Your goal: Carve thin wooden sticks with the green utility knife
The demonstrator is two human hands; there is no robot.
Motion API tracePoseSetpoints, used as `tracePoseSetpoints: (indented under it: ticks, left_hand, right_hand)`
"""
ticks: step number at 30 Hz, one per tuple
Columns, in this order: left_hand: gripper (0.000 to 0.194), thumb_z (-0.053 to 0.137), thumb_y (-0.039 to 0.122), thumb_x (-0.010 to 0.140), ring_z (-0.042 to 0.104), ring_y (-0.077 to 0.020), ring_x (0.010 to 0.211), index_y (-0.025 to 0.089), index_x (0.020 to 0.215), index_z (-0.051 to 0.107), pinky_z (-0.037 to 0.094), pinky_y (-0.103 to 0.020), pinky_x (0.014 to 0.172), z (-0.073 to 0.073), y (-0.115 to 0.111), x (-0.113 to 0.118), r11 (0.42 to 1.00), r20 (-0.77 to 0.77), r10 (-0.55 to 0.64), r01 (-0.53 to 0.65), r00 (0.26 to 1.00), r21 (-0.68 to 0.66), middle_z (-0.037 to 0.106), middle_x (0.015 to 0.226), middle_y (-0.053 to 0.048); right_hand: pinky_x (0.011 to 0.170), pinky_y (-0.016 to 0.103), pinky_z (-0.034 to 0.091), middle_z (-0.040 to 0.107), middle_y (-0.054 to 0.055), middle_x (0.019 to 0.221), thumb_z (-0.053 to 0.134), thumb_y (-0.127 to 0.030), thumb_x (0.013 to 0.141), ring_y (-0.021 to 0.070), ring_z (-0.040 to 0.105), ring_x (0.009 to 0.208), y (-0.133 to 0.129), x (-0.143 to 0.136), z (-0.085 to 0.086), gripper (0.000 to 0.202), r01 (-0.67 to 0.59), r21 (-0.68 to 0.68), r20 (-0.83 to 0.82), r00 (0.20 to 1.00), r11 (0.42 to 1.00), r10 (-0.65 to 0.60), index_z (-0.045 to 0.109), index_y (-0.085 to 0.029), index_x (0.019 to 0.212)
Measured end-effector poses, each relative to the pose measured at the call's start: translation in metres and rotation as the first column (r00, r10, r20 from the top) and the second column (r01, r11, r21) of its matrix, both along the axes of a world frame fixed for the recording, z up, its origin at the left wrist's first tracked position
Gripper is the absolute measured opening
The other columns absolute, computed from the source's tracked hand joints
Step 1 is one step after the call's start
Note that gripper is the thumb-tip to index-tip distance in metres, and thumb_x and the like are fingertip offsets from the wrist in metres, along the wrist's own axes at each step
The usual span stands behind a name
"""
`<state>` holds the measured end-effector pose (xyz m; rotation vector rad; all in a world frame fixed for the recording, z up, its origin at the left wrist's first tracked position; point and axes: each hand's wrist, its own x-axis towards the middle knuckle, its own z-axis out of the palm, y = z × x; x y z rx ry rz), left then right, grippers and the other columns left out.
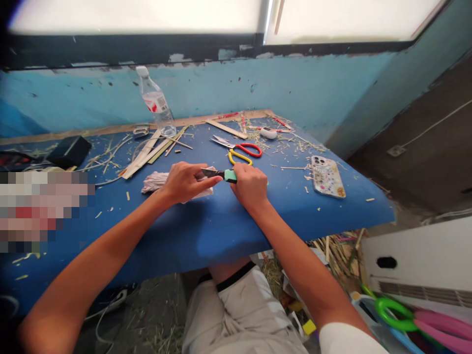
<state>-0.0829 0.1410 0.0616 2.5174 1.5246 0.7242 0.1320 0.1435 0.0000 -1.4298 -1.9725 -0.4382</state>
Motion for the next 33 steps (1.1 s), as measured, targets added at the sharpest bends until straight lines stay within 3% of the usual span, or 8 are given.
tracePoseSetpoints:
  ticks: [9,18,23,33]
  left_hand:
    - [0.071,0.045,0.085,0.086,0.045,-0.0141,0.053,0.02,0.064,0.063,0.02,-0.03,0.058,-0.004,0.003,0.0,0.998,0.016,0.056,-0.056,0.998,-0.002,0.059,0.057,-0.002]
    - [0.071,0.044,0.084,0.088,0.039,-0.0136,0.052,0.02,0.06,0.058,0.018,-0.031,0.058,-0.004,0.003,0.002,0.997,0.02,0.072,-0.072,0.997,-0.006,0.052,0.053,-0.002]
    - [0.066,0.055,0.085,0.081,0.032,-0.0121,0.054,0.021,0.065,0.059,0.019,-0.03,0.059,0.001,0.001,0.002,0.999,0.023,0.032,-0.032,0.999,-0.002,0.049,0.055,0.001]
    - [0.068,0.06,0.08,0.08,0.021,-0.0102,0.057,0.019,0.056,0.042,0.018,-0.029,0.058,0.006,0.002,-0.006,0.993,0.072,-0.113,0.116,0.991,-0.036,0.034,0.05,0.005]
  right_hand:
    - [0.068,0.032,0.034,0.07,0.008,0.083,0.049,-0.028,0.097,0.0216,0.059,0.073,-0.003,-0.004,0.003,0.02,0.087,-0.003,0.03,0.996,0.996,-0.086,0.066,-0.018,0.095]
    - [0.066,0.032,0.034,0.069,0.009,0.082,0.049,-0.021,0.095,0.0215,0.058,0.071,0.0,-0.008,0.0,0.015,0.095,0.014,-0.014,0.995,0.995,-0.095,0.063,-0.019,0.092]
    - [0.061,0.031,0.031,0.072,0.009,0.084,0.053,-0.026,0.094,0.021,0.059,0.068,0.001,-0.006,0.0,0.013,0.09,-0.037,-0.119,0.988,0.995,-0.094,0.064,-0.02,0.092]
    - [0.063,0.03,0.034,0.071,0.004,0.076,0.053,-0.033,0.094,0.0179,0.059,0.066,0.003,-0.001,-0.001,0.021,-0.177,-0.026,-0.173,0.97,0.984,0.17,0.064,-0.022,0.08]
